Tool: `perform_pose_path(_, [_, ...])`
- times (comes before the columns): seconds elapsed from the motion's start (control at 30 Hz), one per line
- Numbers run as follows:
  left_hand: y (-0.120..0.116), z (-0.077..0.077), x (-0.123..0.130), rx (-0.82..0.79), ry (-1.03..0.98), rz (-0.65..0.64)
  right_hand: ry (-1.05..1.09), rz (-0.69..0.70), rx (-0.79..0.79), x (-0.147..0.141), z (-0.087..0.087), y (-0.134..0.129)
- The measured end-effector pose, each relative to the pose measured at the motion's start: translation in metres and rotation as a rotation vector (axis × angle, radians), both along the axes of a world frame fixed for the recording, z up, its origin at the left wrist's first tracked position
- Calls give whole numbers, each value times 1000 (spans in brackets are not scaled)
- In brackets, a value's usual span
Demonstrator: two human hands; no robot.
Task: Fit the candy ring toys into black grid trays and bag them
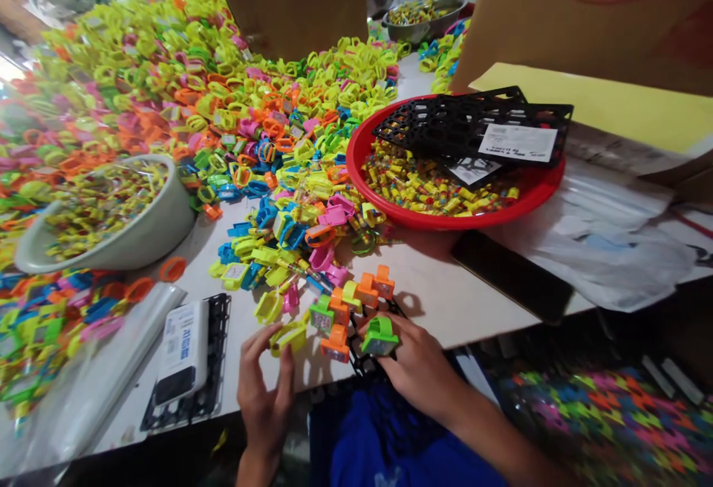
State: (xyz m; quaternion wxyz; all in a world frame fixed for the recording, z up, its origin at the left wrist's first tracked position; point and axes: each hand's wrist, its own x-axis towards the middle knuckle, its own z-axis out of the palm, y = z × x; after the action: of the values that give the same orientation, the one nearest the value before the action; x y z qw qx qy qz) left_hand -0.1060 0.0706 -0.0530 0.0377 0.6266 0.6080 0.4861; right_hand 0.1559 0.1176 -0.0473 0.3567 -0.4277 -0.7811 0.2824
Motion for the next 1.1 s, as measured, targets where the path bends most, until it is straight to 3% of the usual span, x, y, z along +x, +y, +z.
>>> perform_pose_path(0.1, [-3,2,7,70,-283,94,-100,8,55,-4,2,0])
perform_pose_path(0.17, [-1,7,12,110,-357,110,-164,6,100,-8,4,-1])
perform_pose_path(0.37, [11,32,27,260,-349,-4,-339,-24,109,-22,10,-3])
perform_pose_path(0.53, [15,48,36,314,-387,1,-394,-40,169,-27,7,-6])
perform_pose_path(0.67, [8,53,41,302,-364,57,-463,-50,211,-30,1,-9])
perform_pose_path(0.8, [-2,58,52,172,-369,-13,-527,-51,125,-36,3,-8])
perform_pose_path(0.9, [-10,62,66,80,-429,-70,-440,-69,73,-31,10,-12])
perform_pose_path(1.03, [-30,58,80,57,-426,-110,-85,-244,28,-4,28,-44])
perform_pose_path(1.1, [-40,48,87,37,-382,-138,52,-158,-52,14,39,-68])
